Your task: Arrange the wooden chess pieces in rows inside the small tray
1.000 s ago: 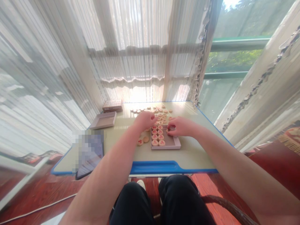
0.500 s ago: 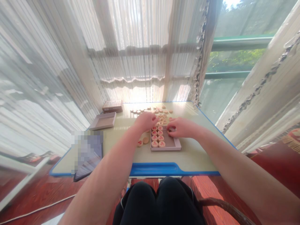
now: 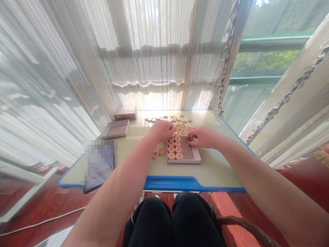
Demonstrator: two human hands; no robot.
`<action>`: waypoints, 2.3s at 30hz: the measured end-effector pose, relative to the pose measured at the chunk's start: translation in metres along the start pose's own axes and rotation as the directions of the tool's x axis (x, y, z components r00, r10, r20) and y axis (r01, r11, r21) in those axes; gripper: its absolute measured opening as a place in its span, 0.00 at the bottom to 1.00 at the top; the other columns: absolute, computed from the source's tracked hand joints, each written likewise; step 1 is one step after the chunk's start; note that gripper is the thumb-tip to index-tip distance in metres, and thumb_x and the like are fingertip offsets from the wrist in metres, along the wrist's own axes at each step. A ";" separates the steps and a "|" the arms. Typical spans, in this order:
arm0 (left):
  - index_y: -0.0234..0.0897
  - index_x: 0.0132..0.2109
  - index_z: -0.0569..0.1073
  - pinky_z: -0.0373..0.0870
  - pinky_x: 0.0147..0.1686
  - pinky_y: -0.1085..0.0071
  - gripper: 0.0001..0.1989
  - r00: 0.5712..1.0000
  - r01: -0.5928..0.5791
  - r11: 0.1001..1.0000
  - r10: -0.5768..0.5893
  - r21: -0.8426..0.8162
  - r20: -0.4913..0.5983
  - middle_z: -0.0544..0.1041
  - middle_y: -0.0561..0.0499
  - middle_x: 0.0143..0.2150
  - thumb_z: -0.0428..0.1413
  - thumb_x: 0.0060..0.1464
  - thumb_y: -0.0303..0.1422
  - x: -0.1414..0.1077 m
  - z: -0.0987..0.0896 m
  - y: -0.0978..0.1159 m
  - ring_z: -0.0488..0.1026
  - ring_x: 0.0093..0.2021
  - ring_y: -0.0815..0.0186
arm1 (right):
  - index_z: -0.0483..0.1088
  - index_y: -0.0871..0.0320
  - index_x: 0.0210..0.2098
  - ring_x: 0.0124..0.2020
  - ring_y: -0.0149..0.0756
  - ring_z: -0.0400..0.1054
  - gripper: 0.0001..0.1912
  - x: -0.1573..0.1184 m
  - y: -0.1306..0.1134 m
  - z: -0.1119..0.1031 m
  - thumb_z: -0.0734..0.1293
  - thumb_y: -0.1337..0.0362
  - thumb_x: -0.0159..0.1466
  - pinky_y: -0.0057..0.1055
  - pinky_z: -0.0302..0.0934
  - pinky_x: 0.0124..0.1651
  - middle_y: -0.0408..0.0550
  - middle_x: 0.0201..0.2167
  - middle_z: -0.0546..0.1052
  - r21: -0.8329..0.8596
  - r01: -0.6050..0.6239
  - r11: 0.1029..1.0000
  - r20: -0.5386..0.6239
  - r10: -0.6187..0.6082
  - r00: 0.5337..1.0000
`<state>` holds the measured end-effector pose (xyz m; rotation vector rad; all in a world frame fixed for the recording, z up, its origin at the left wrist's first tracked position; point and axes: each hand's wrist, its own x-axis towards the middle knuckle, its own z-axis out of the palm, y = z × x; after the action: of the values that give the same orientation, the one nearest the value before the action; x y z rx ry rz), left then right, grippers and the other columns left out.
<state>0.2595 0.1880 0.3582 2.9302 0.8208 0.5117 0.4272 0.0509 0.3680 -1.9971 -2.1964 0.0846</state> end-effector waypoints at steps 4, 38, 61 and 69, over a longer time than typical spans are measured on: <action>0.35 0.24 0.72 0.57 0.27 0.71 0.20 1.000 0.010 1.000 -0.010 -0.001 -0.003 0.71 0.49 0.23 0.45 0.56 0.42 0.000 0.000 0.000 0.64 0.25 0.67 | 0.76 0.54 0.32 0.28 0.32 0.63 0.10 0.001 0.002 0.000 0.66 0.61 0.52 0.28 0.53 0.30 0.44 0.30 0.74 0.081 0.011 0.997 -0.026 -0.009 1.000; 0.35 0.56 0.68 0.56 0.59 0.65 0.22 0.990 0.087 0.985 -0.069 -0.148 0.122 0.67 0.45 0.59 0.39 0.61 0.37 0.017 0.025 -0.024 0.62 0.59 0.61 | 0.76 0.56 0.42 0.51 0.44 0.64 0.23 0.037 0.069 0.040 0.56 0.51 0.62 0.37 0.55 0.53 0.54 0.46 0.75 0.169 -0.424 0.890 -0.290 0.456 0.841; 0.34 0.45 0.74 0.70 0.27 0.70 0.24 0.764 0.518 0.853 -0.492 0.058 0.418 0.77 0.37 0.45 0.57 0.45 0.47 -0.012 -0.043 -0.019 0.75 0.33 0.58 | 0.72 0.58 0.47 0.57 0.41 0.61 0.22 0.036 0.074 0.041 0.56 0.53 0.63 0.37 0.51 0.60 0.52 0.55 0.70 0.350 -0.327 0.878 -0.253 0.424 0.869; 0.34 0.53 0.69 0.71 0.26 0.74 0.30 0.739 0.536 0.836 -0.397 -0.118 0.544 0.76 0.39 0.47 0.62 0.38 0.27 -0.013 -0.043 -0.034 0.76 0.29 0.64 | 0.72 0.59 0.46 0.56 0.43 0.62 0.23 0.038 0.079 0.043 0.55 0.52 0.63 0.38 0.53 0.58 0.54 0.54 0.71 0.323 -0.346 0.881 -0.241 0.430 0.870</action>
<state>0.2183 0.2088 0.3898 2.2912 1.2316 -0.1708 0.4945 0.1001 0.3164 -2.0990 -1.4806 0.1102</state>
